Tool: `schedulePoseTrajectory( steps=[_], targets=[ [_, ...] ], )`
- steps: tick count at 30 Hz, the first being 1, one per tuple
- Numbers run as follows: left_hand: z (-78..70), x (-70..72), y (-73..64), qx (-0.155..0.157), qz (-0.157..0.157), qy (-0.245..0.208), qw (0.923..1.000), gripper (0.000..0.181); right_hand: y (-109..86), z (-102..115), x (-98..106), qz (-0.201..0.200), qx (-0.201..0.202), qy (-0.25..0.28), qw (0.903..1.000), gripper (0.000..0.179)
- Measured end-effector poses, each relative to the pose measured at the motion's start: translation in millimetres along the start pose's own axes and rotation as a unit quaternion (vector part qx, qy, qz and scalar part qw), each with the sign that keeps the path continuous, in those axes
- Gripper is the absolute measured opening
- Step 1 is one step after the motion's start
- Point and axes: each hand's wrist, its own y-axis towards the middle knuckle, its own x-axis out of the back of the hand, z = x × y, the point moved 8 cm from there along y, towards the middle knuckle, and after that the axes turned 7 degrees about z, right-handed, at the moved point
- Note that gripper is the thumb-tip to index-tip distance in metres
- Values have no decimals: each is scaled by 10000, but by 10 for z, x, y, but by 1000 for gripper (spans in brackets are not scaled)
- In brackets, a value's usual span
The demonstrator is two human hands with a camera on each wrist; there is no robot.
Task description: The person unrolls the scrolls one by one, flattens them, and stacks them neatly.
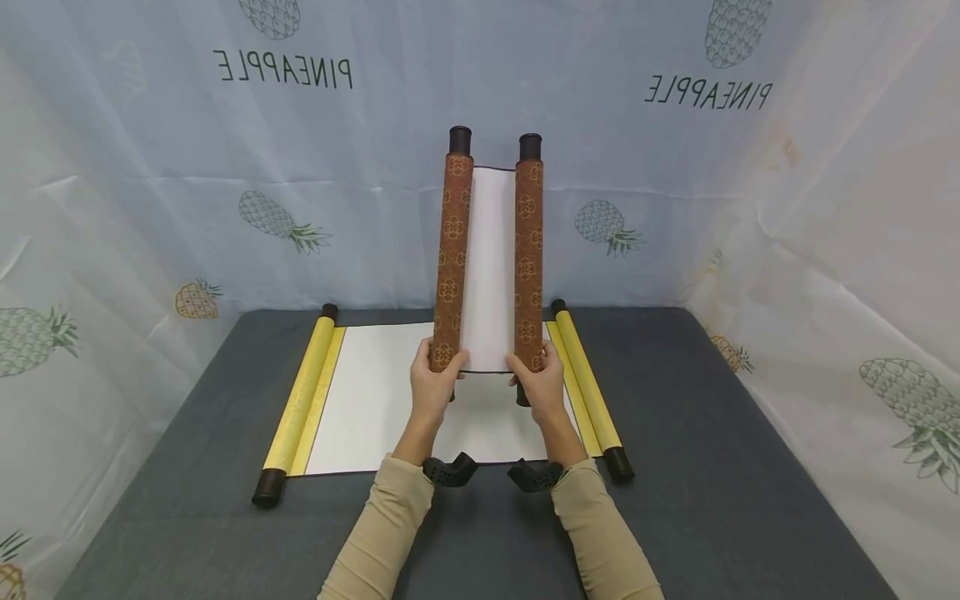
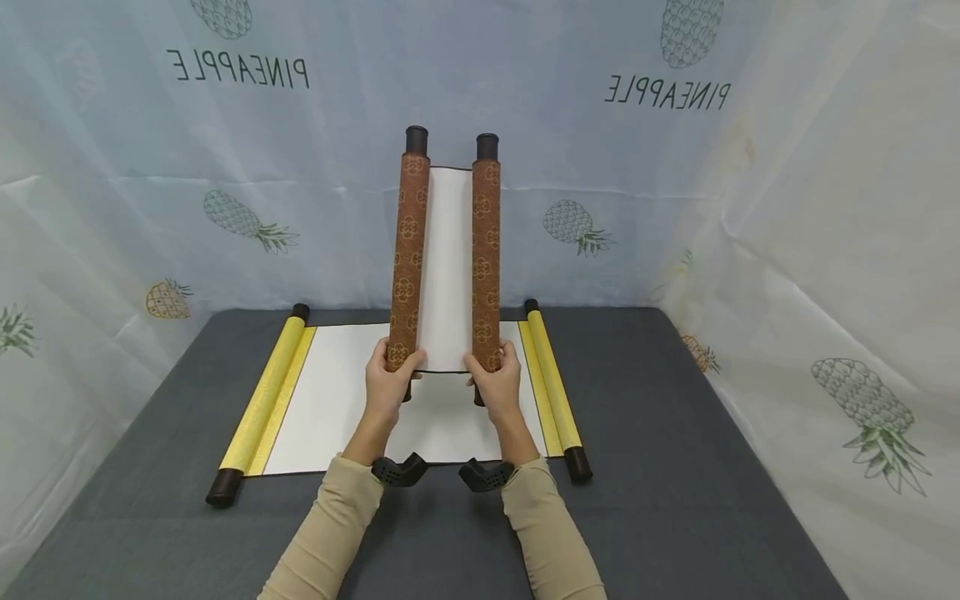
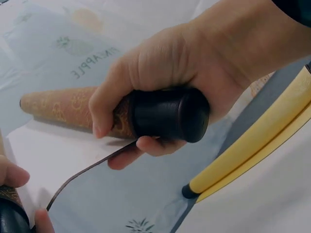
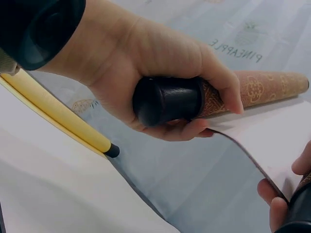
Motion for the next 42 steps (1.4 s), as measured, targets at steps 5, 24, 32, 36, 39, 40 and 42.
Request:
schedulePoseTrajectory(
  steps=[5, 24, 32, 36, 39, 40, 42],
  targets=[
    [218, 60, 141, -41, -179, 116, 9998, 41, -9, 10, 36, -83, -44, 81, 9999, 46],
    [173, 237, 198, -398, -39, 244, 9989, 47, 39, 121, 162, -47, 624, 173, 9979, 43],
    [218, 245, 214, -97, 288, 188, 9994, 48, 52, 86, 116, 348, 241, 232, 9988, 45],
    [266, 236, 236, -14, 276, 55, 9996, 46, 37, 78, 43, 593, 88, 133, 9981, 49],
    [258, 214, 237, -135, 197, -40, 9997, 43, 21, 83, 4, 656, 114, 45, 9978, 50],
    [250, 209, 232, -186, 150, -52, 9997, 42, 18, 85, -3, 640, 130, 26, 9979, 50],
    [236, 204, 216, -249, 26, -119, 9996, 39, 14, 84, -4, 565, 171, 34, 9982, 49]
  ],
)
